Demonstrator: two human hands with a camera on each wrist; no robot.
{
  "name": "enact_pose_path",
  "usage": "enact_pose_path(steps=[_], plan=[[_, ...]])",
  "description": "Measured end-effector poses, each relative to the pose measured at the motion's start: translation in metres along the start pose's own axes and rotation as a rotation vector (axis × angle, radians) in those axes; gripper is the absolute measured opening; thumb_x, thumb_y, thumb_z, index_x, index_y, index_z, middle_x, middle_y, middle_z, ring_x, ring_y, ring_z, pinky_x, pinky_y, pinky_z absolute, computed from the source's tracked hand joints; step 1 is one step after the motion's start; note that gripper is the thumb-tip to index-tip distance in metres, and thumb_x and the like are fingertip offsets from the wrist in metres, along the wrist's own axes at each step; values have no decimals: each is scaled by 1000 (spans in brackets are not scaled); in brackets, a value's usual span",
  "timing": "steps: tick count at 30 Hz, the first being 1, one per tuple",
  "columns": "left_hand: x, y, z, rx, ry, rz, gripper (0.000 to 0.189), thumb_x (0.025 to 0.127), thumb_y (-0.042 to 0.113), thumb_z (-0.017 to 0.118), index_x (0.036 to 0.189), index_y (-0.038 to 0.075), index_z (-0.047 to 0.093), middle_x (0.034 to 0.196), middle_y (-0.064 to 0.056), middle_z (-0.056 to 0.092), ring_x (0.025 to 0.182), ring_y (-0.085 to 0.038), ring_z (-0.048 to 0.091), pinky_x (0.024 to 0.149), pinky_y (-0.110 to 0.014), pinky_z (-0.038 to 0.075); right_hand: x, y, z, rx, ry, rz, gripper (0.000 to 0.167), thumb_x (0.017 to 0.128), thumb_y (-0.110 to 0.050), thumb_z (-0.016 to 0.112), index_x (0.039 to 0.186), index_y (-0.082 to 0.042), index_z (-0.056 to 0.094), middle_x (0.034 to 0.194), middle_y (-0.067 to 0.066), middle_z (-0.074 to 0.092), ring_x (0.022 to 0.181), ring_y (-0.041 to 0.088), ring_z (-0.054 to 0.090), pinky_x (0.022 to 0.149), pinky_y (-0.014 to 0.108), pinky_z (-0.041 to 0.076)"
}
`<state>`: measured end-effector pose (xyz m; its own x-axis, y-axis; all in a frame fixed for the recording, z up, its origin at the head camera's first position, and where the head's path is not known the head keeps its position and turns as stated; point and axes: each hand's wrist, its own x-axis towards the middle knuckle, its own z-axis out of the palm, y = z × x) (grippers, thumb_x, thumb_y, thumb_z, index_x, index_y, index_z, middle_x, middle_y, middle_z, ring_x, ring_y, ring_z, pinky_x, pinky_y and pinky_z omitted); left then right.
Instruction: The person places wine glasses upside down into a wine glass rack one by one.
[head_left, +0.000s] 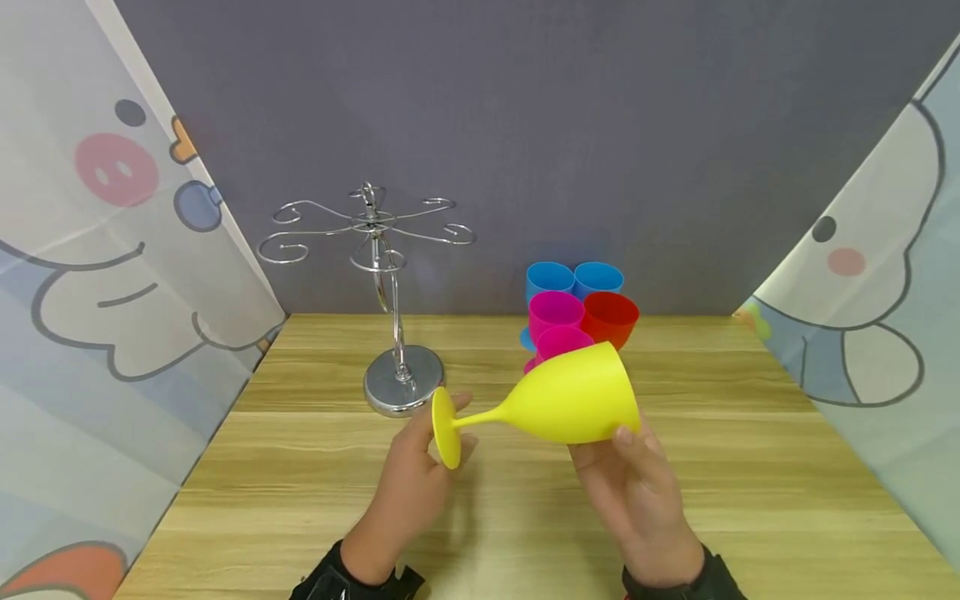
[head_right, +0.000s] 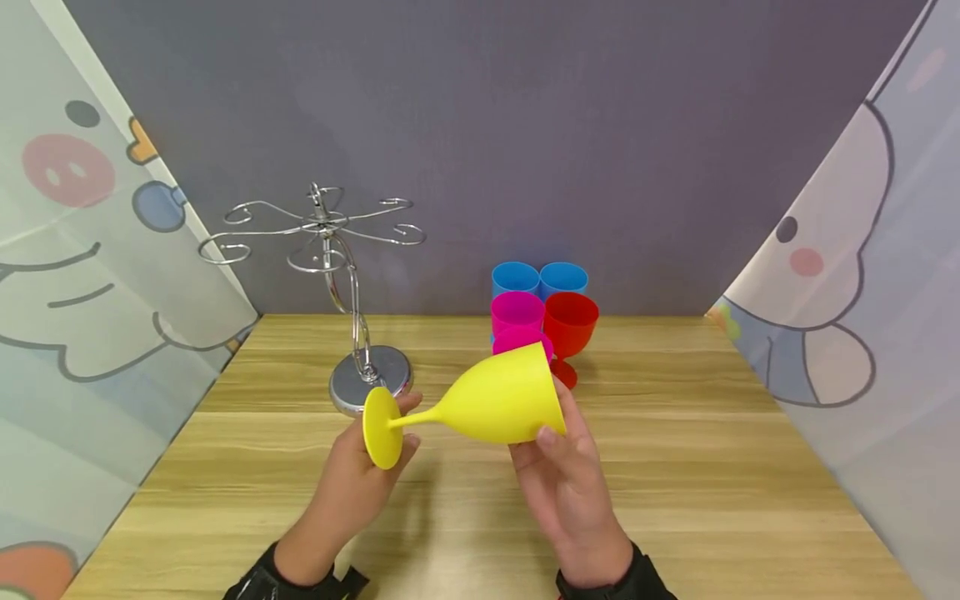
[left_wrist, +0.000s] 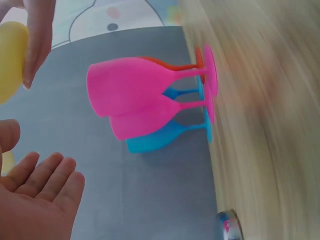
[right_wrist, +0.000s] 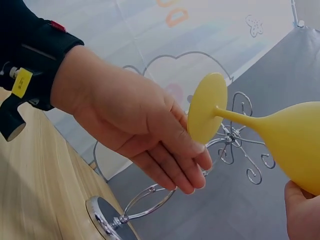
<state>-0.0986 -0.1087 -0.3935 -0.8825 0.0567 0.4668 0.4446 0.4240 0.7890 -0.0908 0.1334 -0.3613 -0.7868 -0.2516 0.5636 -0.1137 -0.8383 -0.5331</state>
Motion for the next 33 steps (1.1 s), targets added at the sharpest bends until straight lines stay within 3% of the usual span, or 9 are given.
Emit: enact_pose_path(steps=[4, 9, 17, 20, 25, 27, 33], plan=[[0, 1, -1, -86, 0, -42, 51, 90, -4, 75, 136, 15, 66, 137, -2, 66, 136, -27, 53, 109, -61, 42, -1, 0, 0, -34, 27, 16, 43, 105, -1, 37, 146, 1, 46, 136, 9, 58, 120, 23, 57, 113, 35, 43], [1, 0, -4, -126, 10, -60, 51, 93, -4, 72, 138, 19, 65, 139, -4, 65, 137, -28, 52, 107, -63, 43, -2, -1, -2, -119, 59, 36, 46, 101, 0, 42, 146, -2, 46, 133, 7, 59, 117, 21, 58, 113, 35, 43], [3, 4, -6, -288, 12, -120, 42, 96, -7, 66, 133, 13, 67, 136, 1, 66, 134, -24, 53, 107, -50, 46, -4, 3, -7, -168, 62, 65, 47, 99, 0, 45, 146, -4, 47, 131, 6, 60, 116, 20, 59, 113, 35, 43], [3, 6, -2, -449, -27, -162, 30, 102, -3, 59, 129, 7, 67, 135, -6, 65, 130, -27, 57, 106, -42, 50, -4, 4, -7, -170, 63, 75, 48, 98, -1, 46, 146, -3, 46, 132, 7, 60, 116, 20, 59, 113, 35, 43], [3, 13, 7, -897, -57, -266, 31, 109, 8, 51, 133, -11, 55, 140, -24, 53, 135, -36, 53, 112, -41, 43, -4, 5, -7, -172, 57, 81, 49, 98, 0, 46, 147, -3, 45, 133, 7, 60, 118, 21, 58, 113, 36, 43], [4, 15, 8, -1036, -55, -278, 32, 109, 12, 52, 132, -10, 56, 140, -26, 52, 137, -39, 50, 115, -43, 40, -4, 5, -6, -176, 59, 82, 48, 98, 0, 46, 146, -3, 46, 133, 7, 60, 117, 21, 58, 112, 36, 43], [7, 19, 8, -1261, -77, -203, 28, 110, 16, 48, 127, 6, 67, 142, -19, 54, 138, -36, 49, 119, -47, 32, -7, 8, -5, -172, 74, 83, 48, 100, 2, 46, 147, -1, 45, 134, 8, 59, 117, 20, 58, 110, 33, 45]])
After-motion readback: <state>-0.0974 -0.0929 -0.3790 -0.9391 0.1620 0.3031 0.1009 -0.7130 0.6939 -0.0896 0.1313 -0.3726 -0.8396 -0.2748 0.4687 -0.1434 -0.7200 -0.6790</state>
